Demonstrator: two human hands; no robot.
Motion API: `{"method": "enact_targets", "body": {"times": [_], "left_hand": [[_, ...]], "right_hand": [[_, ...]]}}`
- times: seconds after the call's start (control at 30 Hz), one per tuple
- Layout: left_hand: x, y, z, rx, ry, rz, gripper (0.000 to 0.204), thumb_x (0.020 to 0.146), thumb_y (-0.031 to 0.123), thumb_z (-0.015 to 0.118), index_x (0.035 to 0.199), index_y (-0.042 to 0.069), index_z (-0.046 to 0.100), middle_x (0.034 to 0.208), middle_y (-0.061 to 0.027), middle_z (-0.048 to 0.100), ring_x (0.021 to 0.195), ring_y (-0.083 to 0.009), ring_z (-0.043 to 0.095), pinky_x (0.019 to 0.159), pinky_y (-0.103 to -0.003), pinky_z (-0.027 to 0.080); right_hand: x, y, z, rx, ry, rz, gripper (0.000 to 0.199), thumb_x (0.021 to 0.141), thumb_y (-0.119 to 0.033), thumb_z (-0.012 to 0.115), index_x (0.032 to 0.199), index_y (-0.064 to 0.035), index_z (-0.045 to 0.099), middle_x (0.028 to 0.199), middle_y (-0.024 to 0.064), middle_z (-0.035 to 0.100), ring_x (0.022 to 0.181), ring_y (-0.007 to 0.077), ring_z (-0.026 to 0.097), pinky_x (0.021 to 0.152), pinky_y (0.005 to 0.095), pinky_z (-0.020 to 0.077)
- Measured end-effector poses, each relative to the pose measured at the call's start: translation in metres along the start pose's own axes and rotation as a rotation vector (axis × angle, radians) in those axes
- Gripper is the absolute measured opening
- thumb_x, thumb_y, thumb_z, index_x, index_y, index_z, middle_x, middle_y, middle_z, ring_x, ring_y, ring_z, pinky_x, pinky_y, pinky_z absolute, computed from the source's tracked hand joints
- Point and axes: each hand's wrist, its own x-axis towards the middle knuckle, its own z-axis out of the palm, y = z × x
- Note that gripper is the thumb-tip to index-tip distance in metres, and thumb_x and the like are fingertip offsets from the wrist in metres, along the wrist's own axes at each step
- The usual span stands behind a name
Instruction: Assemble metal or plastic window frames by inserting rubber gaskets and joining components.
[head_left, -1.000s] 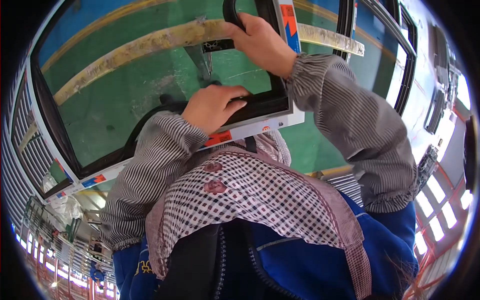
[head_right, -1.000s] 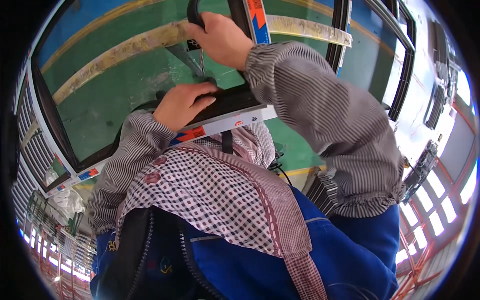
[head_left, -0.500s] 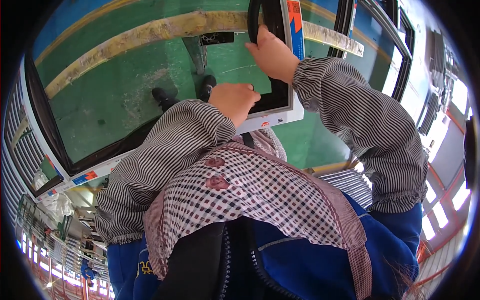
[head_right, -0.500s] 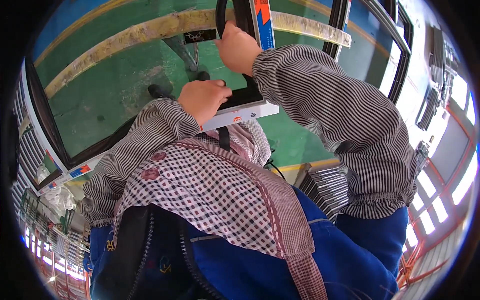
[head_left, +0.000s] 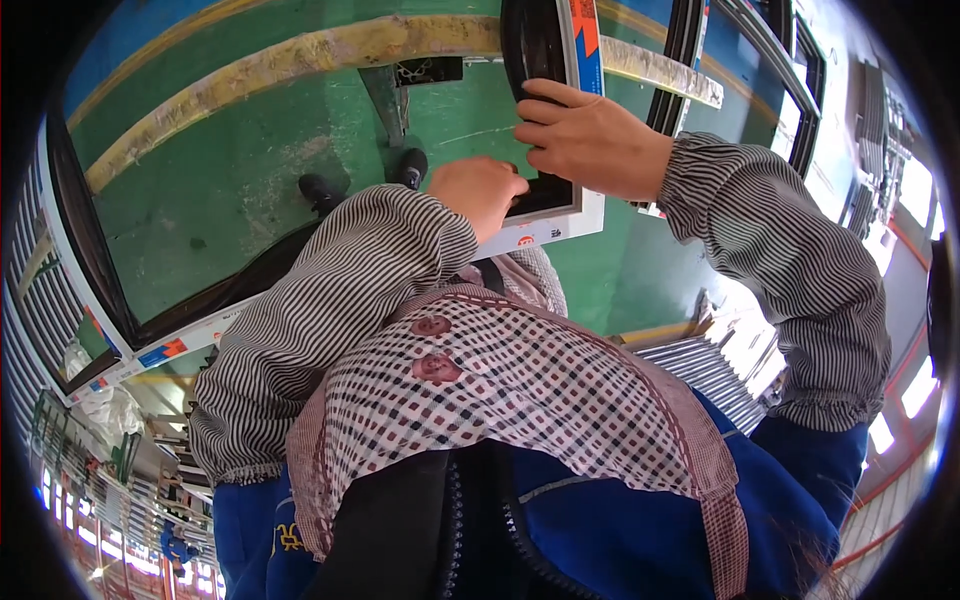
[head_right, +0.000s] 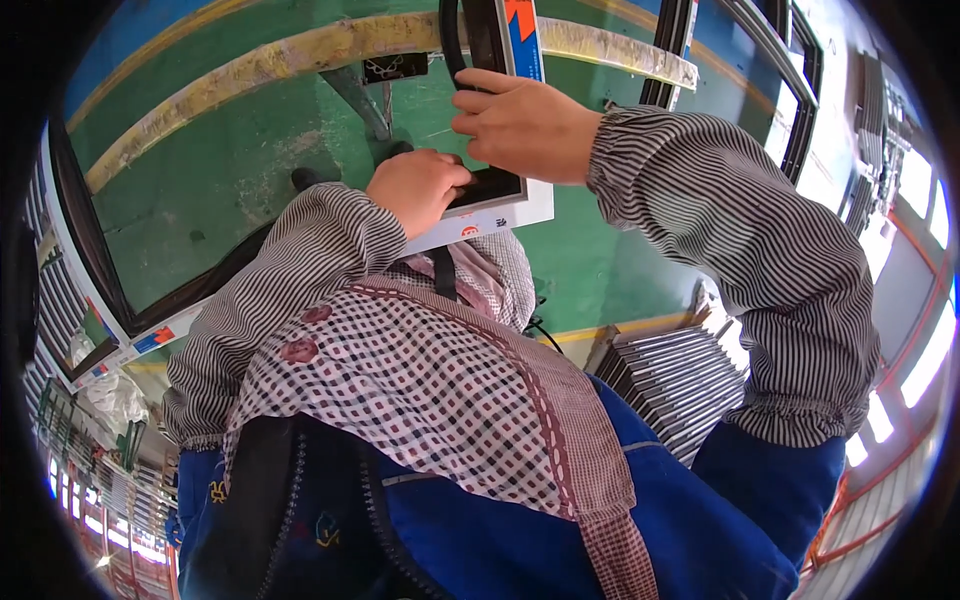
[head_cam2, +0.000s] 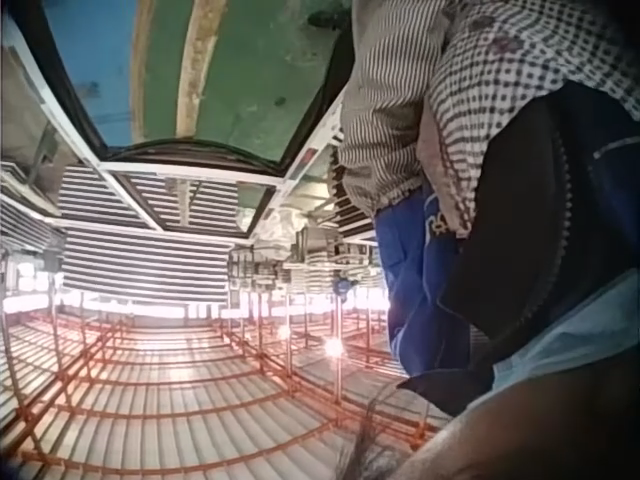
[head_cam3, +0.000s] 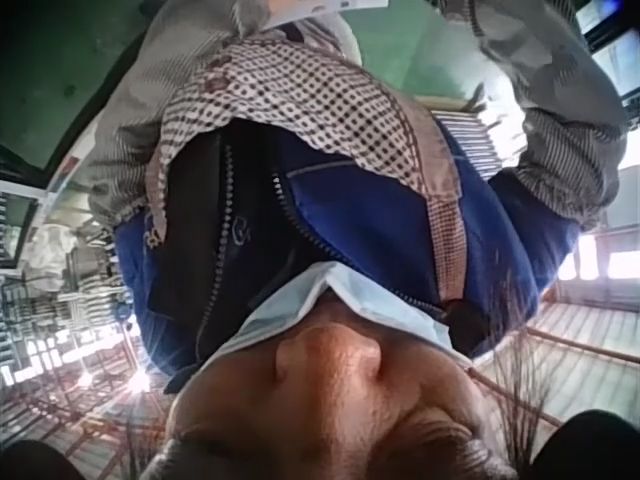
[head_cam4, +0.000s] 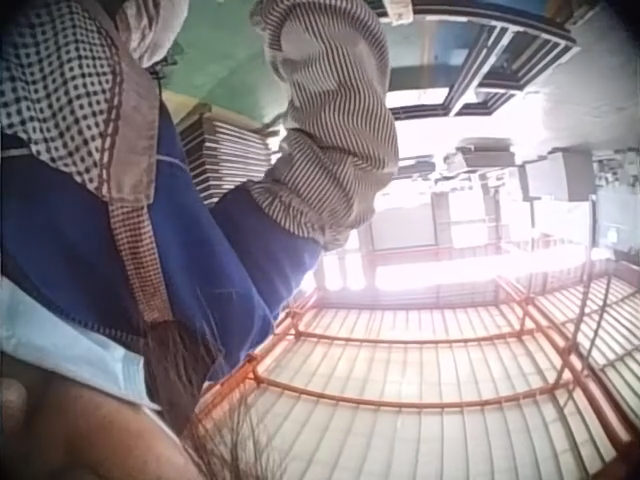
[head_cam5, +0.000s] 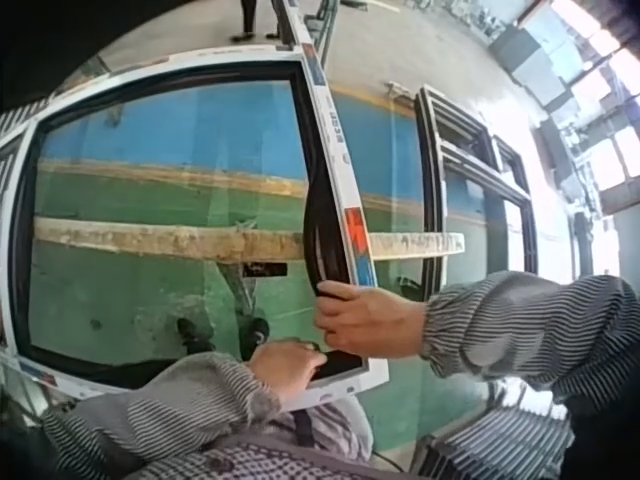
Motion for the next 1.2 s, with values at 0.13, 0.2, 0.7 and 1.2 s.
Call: {"method": "enact_targets", "body": {"times": [0.13,0.2,0.7,1.2], "left_hand": [[0.005,-0.003,-0.012,0.177,-0.111,0.106,0.018,0.085,0.015,0.059,0.100,0.015,0.069,0.101,-0.0031,0.066,0.101,-0.0251,0.062,0.084,-0.041,0.052],[0.009,-0.005,-0.011,0.229,-0.098,0.145,0.018,0.087,0.021,0.059,0.101,0.017,0.069,0.098,-0.0023,0.066,0.098,-0.0250,0.062,0.082,-0.040,0.052],[-0.042,-0.024,-0.015,0.071,-0.045,-0.175,0.019,0.086,0.027,0.060,0.095,0.015,0.073,0.091,-0.0090,0.069,0.086,-0.0300,0.066,0.076,-0.043,0.052],[-0.043,-0.014,-0.017,0.166,-0.010,-0.205,0.017,0.085,0.026,0.061,0.093,0.015,0.073,0.089,-0.0092,0.070,0.083,-0.0308,0.066,0.076,-0.043,0.053]], "right_hand": [[0.003,-0.002,-0.002,0.103,-0.052,0.016,0.007,0.072,-0.011,0.066,0.078,-0.0120,0.069,0.091,-0.0007,0.057,0.102,0.0173,0.052,0.108,0.0335,0.0329],[0.004,-0.003,0.003,0.123,-0.029,-0.007,0.003,0.069,-0.013,0.067,0.070,-0.0135,0.069,0.086,-0.0012,0.056,0.097,0.0166,0.051,0.101,0.0319,0.0354],[0.018,-0.055,0.040,0.364,0.104,0.266,0.006,0.077,-0.015,0.064,0.078,-0.0095,0.065,0.079,0.0040,0.062,0.086,0.0235,0.061,0.083,0.0375,0.0462],[0.024,-0.054,0.045,0.563,0.044,0.426,0.008,0.079,-0.013,0.062,0.083,-0.0078,0.066,0.074,0.0114,0.065,0.073,0.0325,0.064,0.067,0.0439,0.0501]]}}
